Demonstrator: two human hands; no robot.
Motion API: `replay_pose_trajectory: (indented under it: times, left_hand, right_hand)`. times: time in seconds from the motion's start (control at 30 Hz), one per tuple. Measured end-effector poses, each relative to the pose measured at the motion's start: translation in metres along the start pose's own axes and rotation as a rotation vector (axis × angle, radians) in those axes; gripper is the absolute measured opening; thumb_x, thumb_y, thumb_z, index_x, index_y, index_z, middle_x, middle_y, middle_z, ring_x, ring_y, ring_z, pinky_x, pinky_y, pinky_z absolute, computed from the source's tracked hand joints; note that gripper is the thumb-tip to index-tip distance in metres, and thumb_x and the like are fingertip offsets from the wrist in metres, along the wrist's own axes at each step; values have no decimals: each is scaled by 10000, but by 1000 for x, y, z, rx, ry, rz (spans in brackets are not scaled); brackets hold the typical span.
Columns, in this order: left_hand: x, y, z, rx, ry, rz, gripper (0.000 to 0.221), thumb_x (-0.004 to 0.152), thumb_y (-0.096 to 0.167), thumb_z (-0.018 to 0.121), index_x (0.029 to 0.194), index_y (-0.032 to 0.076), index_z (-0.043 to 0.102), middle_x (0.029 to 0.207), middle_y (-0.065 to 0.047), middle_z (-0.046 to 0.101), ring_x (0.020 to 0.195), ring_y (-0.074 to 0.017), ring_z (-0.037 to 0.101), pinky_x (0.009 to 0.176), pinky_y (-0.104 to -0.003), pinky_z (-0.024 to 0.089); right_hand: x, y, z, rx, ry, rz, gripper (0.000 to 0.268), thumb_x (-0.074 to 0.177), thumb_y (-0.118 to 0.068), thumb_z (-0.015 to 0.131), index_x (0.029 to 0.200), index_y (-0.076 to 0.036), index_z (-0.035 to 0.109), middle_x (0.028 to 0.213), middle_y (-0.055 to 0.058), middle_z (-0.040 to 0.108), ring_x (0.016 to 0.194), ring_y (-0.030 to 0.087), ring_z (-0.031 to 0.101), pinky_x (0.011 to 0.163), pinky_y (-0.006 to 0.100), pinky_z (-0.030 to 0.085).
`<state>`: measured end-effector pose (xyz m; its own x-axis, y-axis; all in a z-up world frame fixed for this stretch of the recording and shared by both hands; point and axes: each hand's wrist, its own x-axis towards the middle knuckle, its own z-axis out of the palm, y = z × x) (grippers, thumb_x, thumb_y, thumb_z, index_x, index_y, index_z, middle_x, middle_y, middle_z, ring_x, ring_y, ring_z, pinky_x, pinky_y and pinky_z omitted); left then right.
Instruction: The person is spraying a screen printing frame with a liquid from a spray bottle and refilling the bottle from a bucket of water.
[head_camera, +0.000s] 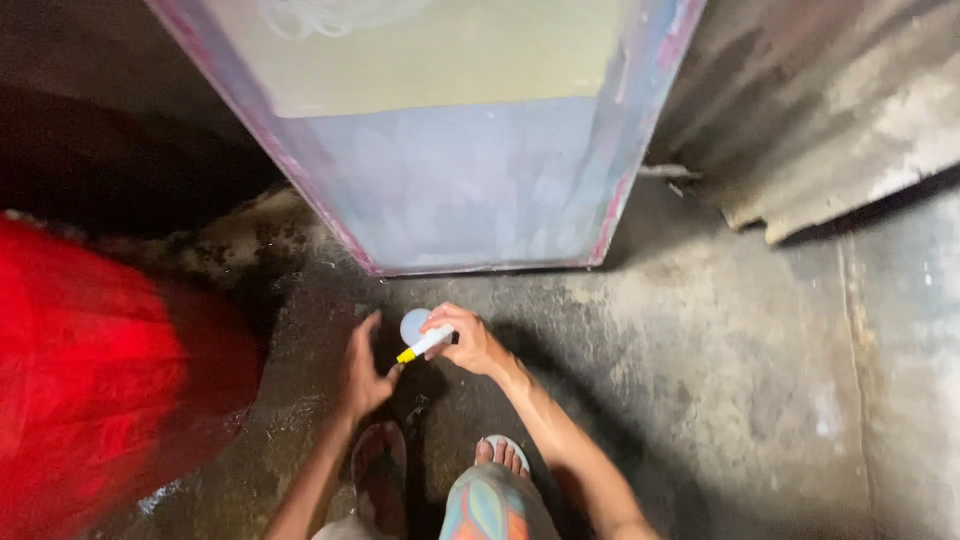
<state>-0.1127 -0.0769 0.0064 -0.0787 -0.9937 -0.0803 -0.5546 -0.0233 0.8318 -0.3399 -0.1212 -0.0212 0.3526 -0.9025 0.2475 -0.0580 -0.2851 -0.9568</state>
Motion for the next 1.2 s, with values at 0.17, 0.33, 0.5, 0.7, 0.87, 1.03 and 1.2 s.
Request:
replay_pose_trajectory:
  times: [0.17,0.33,0.5,0.7,0.87,1.03,1.2]
  left_hand:
    - [49,-15,31,89,-304,242,888,613,221,927,1407,97,550,1348,-212,565,1302,-461,484,1131,-564,377]
    - [-8,1,62,89,-53,-93,1017,440,375,1065,1245,58,531,1099,-202,582,1058,-439,626,951,-500,527]
    - [20,-25,31,-10,-462,126,1204,599,303,977,1568,79,299,1603,-162,376,1459,-328,379,1203,-441,290]
    - [63,-10,61,-25,-612,72,1130,366,391,1073,1379,314,580,1248,-42,714,1229,-357,612,1147,-512,375]
    - [29,-12,99,-8,-314,92,906,497,411,971,1239,108,548,1090,-165,610,1034,-431,625,902,-571,499]
    - [59,-50,103,-51,-502,369,944,479,107,782,1385,29,529,1291,-185,547,1237,-393,493,1069,-520,362]
    - [75,-16,93,-483,-718,374,884,493,117,1006,1280,-21,628,1226,-244,681,1146,-427,645,1025,-573,506]
  right_hand:
    - [7,9,5,17,24,-18,367,692,-218,942,965,-66,750,988,114,709,926,325,711,846,409,561]
    - [-9,-6,19,-105,342,5,508,770,-432,914,876,-38,611,937,125,635,862,334,672,792,416,551]
    - [-32,-47,-6,-15,74,39,521,954,-253,650,1402,-18,526,1386,155,547,1375,325,499,1179,454,389]
    - [-32,-43,1,-274,337,61,124,755,34,718,841,-42,673,816,127,648,823,417,677,909,468,541]
    - [-36,-34,14,-282,450,62,263,822,-198,855,961,-13,731,983,134,775,952,349,751,1070,468,469]
    - [-12,-20,-12,-282,135,43,505,700,-341,949,971,-11,678,1020,154,675,965,376,656,967,482,501]
    - [11,-19,-31,-359,-222,77,594,824,-474,779,1217,-68,595,925,123,616,964,339,588,916,441,450]
